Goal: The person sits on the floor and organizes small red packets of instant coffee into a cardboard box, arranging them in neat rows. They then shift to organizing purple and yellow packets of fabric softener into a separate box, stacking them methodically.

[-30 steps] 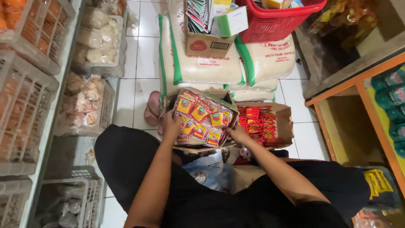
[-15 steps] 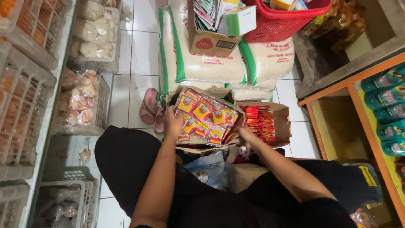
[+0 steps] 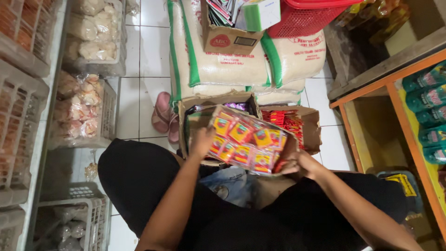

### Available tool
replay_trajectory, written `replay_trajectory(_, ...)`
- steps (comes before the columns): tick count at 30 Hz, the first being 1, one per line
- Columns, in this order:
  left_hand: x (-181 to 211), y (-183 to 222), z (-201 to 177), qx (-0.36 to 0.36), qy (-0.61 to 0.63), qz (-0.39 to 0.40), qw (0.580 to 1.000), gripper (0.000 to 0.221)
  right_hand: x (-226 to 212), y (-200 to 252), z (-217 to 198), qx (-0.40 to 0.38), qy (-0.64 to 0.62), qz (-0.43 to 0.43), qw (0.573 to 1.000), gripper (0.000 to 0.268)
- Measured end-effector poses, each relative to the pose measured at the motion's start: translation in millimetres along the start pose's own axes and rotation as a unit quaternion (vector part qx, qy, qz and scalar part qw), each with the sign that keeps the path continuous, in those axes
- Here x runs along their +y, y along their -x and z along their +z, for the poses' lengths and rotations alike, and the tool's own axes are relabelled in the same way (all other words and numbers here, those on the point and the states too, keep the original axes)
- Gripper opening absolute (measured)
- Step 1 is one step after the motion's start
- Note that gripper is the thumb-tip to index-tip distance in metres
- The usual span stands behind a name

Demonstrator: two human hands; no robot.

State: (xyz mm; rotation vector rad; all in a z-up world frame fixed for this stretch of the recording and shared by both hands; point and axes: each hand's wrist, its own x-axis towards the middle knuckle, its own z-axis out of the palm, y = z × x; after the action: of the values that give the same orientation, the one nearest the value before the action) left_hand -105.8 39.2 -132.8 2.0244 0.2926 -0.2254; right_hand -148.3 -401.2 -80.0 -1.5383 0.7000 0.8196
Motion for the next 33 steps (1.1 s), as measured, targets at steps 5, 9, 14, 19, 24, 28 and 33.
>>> replay_trajectory(5,24,74,69,-0.056,-0.004,0.023,0.998,0.041,1,22,-67,0.013,0.047,0.051,0.998,0.032)
replay_trajectory(9,22,91,100,-0.077,-0.113,0.034,0.990,0.033,-3,13,-83,0.020,0.173,0.053,0.983,0.037)
replay_trajectory(14,11,87,91,-0.045,-0.150,0.062,0.986,0.027,-12,-7,-78,0.009,0.146,0.057,0.988,0.036)
replay_trajectory(19,21,87,74,-0.013,-0.214,0.094,0.972,0.026,-18,-13,-94,0.026,0.173,0.004,0.985,0.035)
replay_trajectory(24,28,77,53,0.068,-0.170,0.109,0.977,0.024,-27,-51,-78,0.039,0.287,-0.105,0.951,0.035)
replay_trajectory(28,39,69,59,0.075,-0.226,0.075,0.968,0.025,-50,-45,-30,0.118,0.356,-0.148,0.915,0.042)
replay_trajectory(33,33,66,79,0.159,-0.254,0.154,0.942,0.021,-61,31,17,0.347,0.407,-0.401,0.744,0.058)
